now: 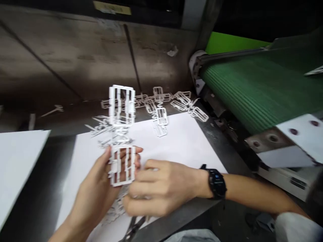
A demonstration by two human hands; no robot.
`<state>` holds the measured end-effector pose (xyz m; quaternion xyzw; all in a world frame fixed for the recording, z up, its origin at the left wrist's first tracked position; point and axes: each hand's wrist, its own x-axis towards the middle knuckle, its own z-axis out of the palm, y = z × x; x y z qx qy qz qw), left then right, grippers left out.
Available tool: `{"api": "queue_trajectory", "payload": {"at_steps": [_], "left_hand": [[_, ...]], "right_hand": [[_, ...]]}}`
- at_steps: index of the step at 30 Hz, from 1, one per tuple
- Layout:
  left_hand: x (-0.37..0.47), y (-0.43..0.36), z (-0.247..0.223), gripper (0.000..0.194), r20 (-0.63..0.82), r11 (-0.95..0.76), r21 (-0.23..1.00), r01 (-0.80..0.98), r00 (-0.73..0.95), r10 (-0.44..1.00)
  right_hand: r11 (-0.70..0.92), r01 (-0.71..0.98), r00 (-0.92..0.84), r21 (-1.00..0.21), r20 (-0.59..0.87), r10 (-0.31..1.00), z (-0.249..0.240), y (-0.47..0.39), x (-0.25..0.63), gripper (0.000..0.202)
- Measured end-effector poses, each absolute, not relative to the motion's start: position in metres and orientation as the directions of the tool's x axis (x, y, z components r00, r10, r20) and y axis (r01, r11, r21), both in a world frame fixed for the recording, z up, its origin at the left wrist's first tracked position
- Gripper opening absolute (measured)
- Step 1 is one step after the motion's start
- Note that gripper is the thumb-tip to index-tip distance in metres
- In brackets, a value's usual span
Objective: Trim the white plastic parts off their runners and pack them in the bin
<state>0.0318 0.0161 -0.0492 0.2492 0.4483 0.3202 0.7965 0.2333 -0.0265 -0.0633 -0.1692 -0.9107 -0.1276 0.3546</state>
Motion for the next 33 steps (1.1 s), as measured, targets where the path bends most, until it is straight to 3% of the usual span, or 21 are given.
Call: {"api": "queue_trajectory", "payload": {"at_steps": [2, 5, 7, 10, 13, 22, 27, 33], "left_hand": [[0.032, 0.012, -0.051, 0.046, -0.484, 0.691, 0.638, -0.341, 0.52, 0.704], [0.032, 0.009, -0.055, 0.057, -0.379, 0.716, 0.593, -0.369, 0.657, 0.652], [0.032, 0.009, -0.058, 0.06, -0.341, 0.703, 0.611, -0.365, 0.68, 0.65], [0.032, 0.009, -0.06, 0.061, -0.321, 0.66, 0.666, -0.348, 0.665, 0.674], [0.032, 0.009, -0.061, 0.064, -0.321, 0.645, 0.696, -0.316, 0.667, 0.673], [0.03, 0.004, -0.069, 0.062, -0.328, 0.688, 0.685, -0.239, 0.743, 0.584], [0.024, 0.001, -0.068, 0.074, -0.361, 0.562, 0.826, -0.041, 0.727, 0.584], [0.026, 0.006, -0.048, 0.033, -0.328, 0.331, 0.933, 0.143, 0.717, 0.615]], "right_hand": [[0.873, 0.461, -0.594, -0.156, 0.677, 0.434, -0.06, -0.033, 0.24, 0.017], [0.751, 0.389, -0.343, -0.533, 0.673, 0.656, -0.058, -0.041, 0.252, 0.015], [0.629, 0.345, -0.218, -0.697, 0.593, 0.776, -0.06, -0.045, 0.258, 0.018], [0.409, 0.338, -0.092, -0.848, 0.403, 0.911, -0.062, -0.05, 0.264, 0.015], [0.283, 0.337, -0.015, -0.898, 0.295, 0.955, -0.064, -0.05, 0.266, 0.012], [0.172, 0.318, -0.037, -0.932, 0.17, 0.985, -0.058, -0.042, 0.267, 0.013], [-0.003, 0.484, -0.198, -0.875, -0.112, 0.974, -0.048, -0.041, 0.27, 0.019], [-0.097, 0.586, -0.28, -0.804, -0.314, 0.907, -0.043, -0.046, 0.272, 0.025]]}}
